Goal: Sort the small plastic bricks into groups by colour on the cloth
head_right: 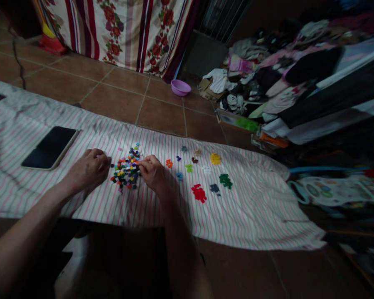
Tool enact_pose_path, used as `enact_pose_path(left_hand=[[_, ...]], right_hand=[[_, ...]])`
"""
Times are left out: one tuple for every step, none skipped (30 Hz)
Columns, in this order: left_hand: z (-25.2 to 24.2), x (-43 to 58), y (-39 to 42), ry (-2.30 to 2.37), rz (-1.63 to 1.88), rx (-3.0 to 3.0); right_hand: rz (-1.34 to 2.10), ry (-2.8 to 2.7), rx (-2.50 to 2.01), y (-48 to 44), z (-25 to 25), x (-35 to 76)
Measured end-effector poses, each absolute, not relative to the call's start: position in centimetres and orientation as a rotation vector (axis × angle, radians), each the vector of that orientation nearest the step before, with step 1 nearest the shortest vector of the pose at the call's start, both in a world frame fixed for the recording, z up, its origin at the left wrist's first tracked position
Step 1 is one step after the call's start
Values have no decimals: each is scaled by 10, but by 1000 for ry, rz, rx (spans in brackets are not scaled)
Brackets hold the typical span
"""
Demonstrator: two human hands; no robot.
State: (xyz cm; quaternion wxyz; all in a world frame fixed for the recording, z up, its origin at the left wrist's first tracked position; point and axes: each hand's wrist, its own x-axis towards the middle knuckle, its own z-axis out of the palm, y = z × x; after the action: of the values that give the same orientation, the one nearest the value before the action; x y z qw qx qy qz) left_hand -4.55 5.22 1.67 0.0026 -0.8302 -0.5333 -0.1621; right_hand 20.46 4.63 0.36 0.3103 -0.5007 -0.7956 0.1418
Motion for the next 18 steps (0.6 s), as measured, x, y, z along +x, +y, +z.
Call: enact_pose_path(left_hand=[[16,-46,52,-1661,-502,-2595],[16,-46,52,-1651,-496,-2589],[15,-46,53,-1644,-488,-2585],[15,-46,53,-1641,-479,-2583],[14,-46,53,-1641,-471,-2582],[14,-47,53,-1642,-463,-2581],[14,-47,54,-1643,-454,-2581],[14,-47,54,-1644,-447,-2581],[14,-47,54,-1642,-441,-2581],[14,-47,54,-1639,-440,-2582],[13,-47,54,-1638,-443,-2581],[13,-47,54,-1639,-452,-2580],[13,-47,54,-1639,-466,-2580],[13,-47,54,-1641,-482,-2578],[13,-47,54,-1644,-497,-2577],[13,-47,54,-1645,-508,-2578],[14,-46,54,-1644,-513,-2582],[14,-46,53,-1643,-513,-2587]], right_hand=[[374,-2100,-1336,47,3,204],[374,-2097,-1349,47,2,204],[376,-2096,-1362,48,2,203],[383,-2099,-1370,48,3,203],[393,-2106,-1373,47,3,203],[406,-2116,-1377,47,4,202],[420,-2124,-1383,46,6,202],[431,-2128,-1393,45,7,201],[440,-2128,-1408,45,8,200],[447,-2126,-1423,44,9,199],[455,-2124,-1435,44,9,198],[464,-2121,-1442,44,10,197],[476,-2120,-1446,44,10,196],[488,-2120,-1448,44,11,195],[499,-2119,-1451,45,11,194],[507,-2117,-1455,45,12,194],[512,-2112,-1463,45,12,193],[516,-2104,-1474,46,12,193]])
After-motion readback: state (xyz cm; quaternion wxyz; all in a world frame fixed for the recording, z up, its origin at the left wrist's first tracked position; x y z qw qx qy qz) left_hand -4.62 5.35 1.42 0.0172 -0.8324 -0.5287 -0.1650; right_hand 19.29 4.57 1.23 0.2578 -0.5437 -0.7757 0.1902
